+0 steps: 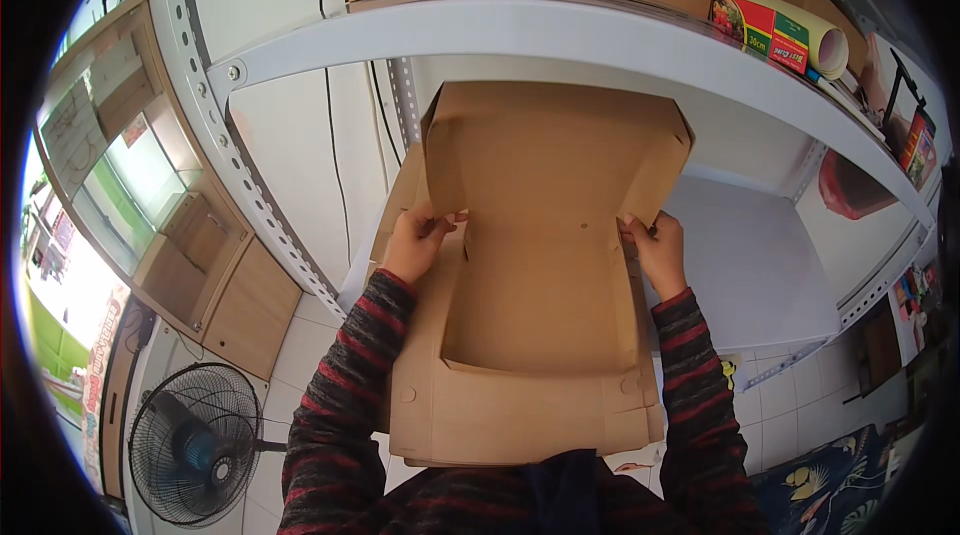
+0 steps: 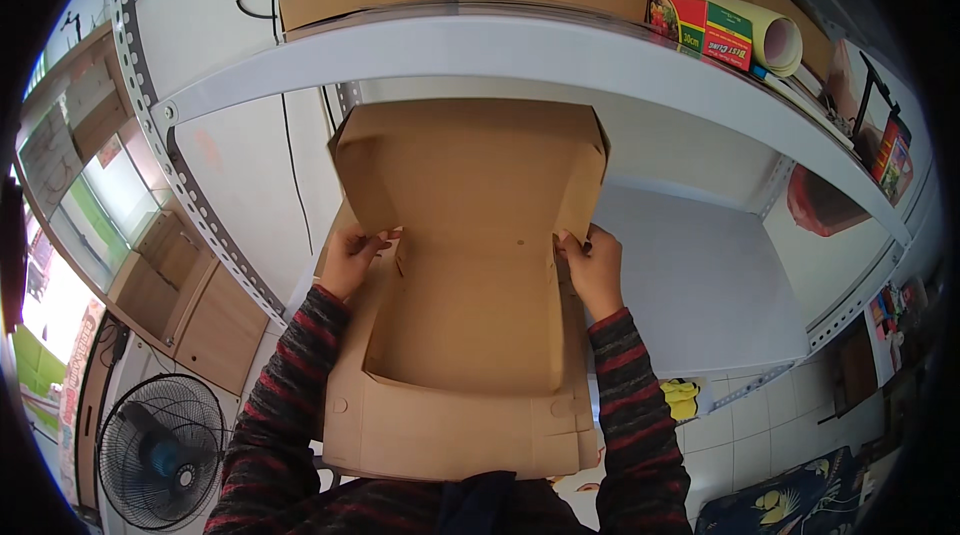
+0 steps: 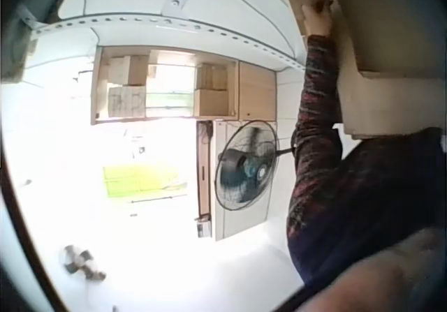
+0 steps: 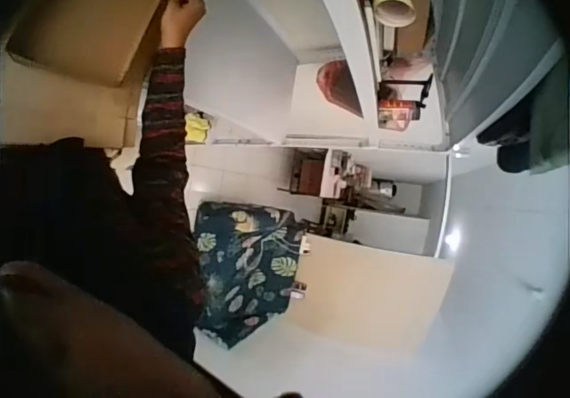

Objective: The person assembles flat-packed cardboard boxes by hand, folding the flaps and inserting the tabs into slots to form the box structure. The person then places the completed boxes onto a white metal shelf above the work area.

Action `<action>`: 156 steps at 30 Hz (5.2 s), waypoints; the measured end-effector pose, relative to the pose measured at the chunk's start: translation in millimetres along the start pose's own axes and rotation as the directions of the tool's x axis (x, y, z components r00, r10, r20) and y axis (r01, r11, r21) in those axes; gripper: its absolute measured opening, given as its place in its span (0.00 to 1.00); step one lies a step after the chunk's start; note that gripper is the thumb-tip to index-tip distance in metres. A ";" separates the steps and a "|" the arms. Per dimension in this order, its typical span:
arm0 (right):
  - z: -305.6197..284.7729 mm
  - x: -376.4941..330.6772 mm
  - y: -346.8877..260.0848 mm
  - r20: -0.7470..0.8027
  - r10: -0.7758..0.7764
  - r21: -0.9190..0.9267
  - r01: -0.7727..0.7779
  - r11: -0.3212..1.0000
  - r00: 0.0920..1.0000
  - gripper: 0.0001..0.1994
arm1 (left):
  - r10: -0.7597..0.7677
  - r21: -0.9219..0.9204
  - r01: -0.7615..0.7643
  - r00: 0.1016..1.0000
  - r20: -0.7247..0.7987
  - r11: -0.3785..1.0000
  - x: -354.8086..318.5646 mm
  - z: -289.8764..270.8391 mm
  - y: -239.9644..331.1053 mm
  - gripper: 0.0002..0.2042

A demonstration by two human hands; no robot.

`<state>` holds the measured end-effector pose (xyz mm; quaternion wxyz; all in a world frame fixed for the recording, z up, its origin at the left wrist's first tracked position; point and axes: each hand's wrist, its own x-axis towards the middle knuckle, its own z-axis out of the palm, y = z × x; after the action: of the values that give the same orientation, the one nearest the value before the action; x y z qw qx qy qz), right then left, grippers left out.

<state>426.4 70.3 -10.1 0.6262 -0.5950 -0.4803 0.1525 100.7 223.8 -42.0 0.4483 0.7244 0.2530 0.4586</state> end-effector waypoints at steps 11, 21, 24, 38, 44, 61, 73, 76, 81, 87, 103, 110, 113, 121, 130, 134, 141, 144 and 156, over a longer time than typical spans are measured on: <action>-11.6 -3.9 23.4 0.321 -0.090 0.108 0.058 0.992 0.943 0.21 | -0.197 -0.159 0.215 0.973 0.119 0.964 -4.2 0.3 22.3 0.11; -59.0 -44.6 -20.7 0.375 -0.146 -0.136 0.210 0.968 0.916 0.32 | -0.091 0.371 -0.037 0.943 0.320 0.928 -49.3 -32.5 76.5 0.31; -76.0 -88.9 -60.3 0.410 -0.016 0.072 -0.014 0.997 0.912 0.35 | -0.157 0.339 0.028 0.920 0.359 0.940 -89.4 -34.9 107.3 0.39; -47.0 -155.3 -76.7 0.406 -0.220 -0.352 0.374 0.858 0.887 0.36 | -0.211 -0.039 0.208 0.973 -0.091 0.977 -170.5 29.1 87.6 0.22; -42.9 -158.4 -79.1 0.412 -0.292 -0.441 0.469 0.765 0.863 0.35 | -0.182 0.230 0.208 0.975 -0.130 0.951 -173.5 24.9 85.0 0.05; -36.9 -157.9 -74.7 0.332 -0.412 -0.527 0.529 0.665 0.849 0.34 | 0.115 0.448 -0.036 0.982 -0.150 0.893 -170.4 32.2 103.6 0.07; -36.7 -156.1 -73.0 0.434 -0.431 -0.542 0.612 0.577 0.791 0.36 | 0.190 0.529 -0.088 0.972 -0.141 0.844 -166.7 35.8 109.8 0.05; -38.4 -154.7 -70.8 0.423 -0.451 -0.542 0.618 0.569 0.786 0.36 | 0.074 0.463 0.036 0.973 -0.219 0.886 -169.5 36.5 111.6 0.04; -38.6 -156.5 -66.7 0.444 -0.447 -0.559 0.630 0.539 0.776 0.35 | 0.039 0.447 0.064 0.975 -0.217 0.892 -171.5 34.8 104.5 0.05; -43.2 -159.9 -65.8 0.471 -0.406 -0.585 0.622 0.521 0.783 0.35 | -0.088 0.280 0.119 0.989 -0.121 0.952 -169.0 16.9 109.1 0.15; -38.9 -160.3 -76.2 0.478 -0.343 -0.489 0.569 0.661 0.809 0.29 | 0.125 0.616 -0.147 0.989 0.078 0.774 -157.2 19.0 134.8 0.15; -45.1 -149.5 -82.9 0.476 -0.245 -0.365 0.443 0.819 0.845 0.35 | -0.125 0.321 0.127 0.992 -0.027 0.939 -147.3 19.0 128.9 0.10; -47.2 -154.2 -81.7 0.368 -0.180 -0.255 0.284 0.924 0.912 0.39 | -0.171 0.429 0.143 0.985 0.027 0.892 -145.7 18.7 125.0 0.14; -44.9 -162.0 -73.7 0.448 -0.124 -0.268 0.265 0.926 0.886 0.31 | -0.148 0.366 0.108 0.985 0.084 0.924 -147.1 25.2 120.5 0.19; -57.3 -174.7 -65.7 0.272 -0.572 -0.434 0.629 0.644 0.774 0.34 | -0.168 -0.326 0.278 0.930 0.328 0.904 -161.4 16.3 133.5 0.41; -75.3 -203.6 -40.8 0.250 -0.931 -0.864 0.496 -0.089 0.267 0.32 | -0.217 -0.287 0.369 0.867 0.449 0.884 -157.2 20.2 162.2 0.47; -153.5 -232.8 0.2 0.168 -0.982 -0.934 0.333 -0.130 0.087 0.21 | -0.026 -0.244 0.252 0.743 0.669 0.937 -146.6 39.3 195.7 0.47; -174.7 -228.6 -24.2 0.137 -0.989 -0.978 0.164 -0.127 0.054 0.22 | -0.005 -0.140 0.146 0.709 0.705 0.979 -135.4 35.3 191.8 0.42; -181.7 -38.8 -248.5 0.130 -0.962 -0.962 0.267 -0.064 0.239 0.31 | -0.212 0.704 -0.006 0.951 0.223 0.710 -175.2 1.7 108.0 0.36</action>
<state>455.0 -129.0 225.9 0.3071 -0.4801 -0.4604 -0.6806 18.4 36.0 -23.7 0.1994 0.8827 0.3793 0.1930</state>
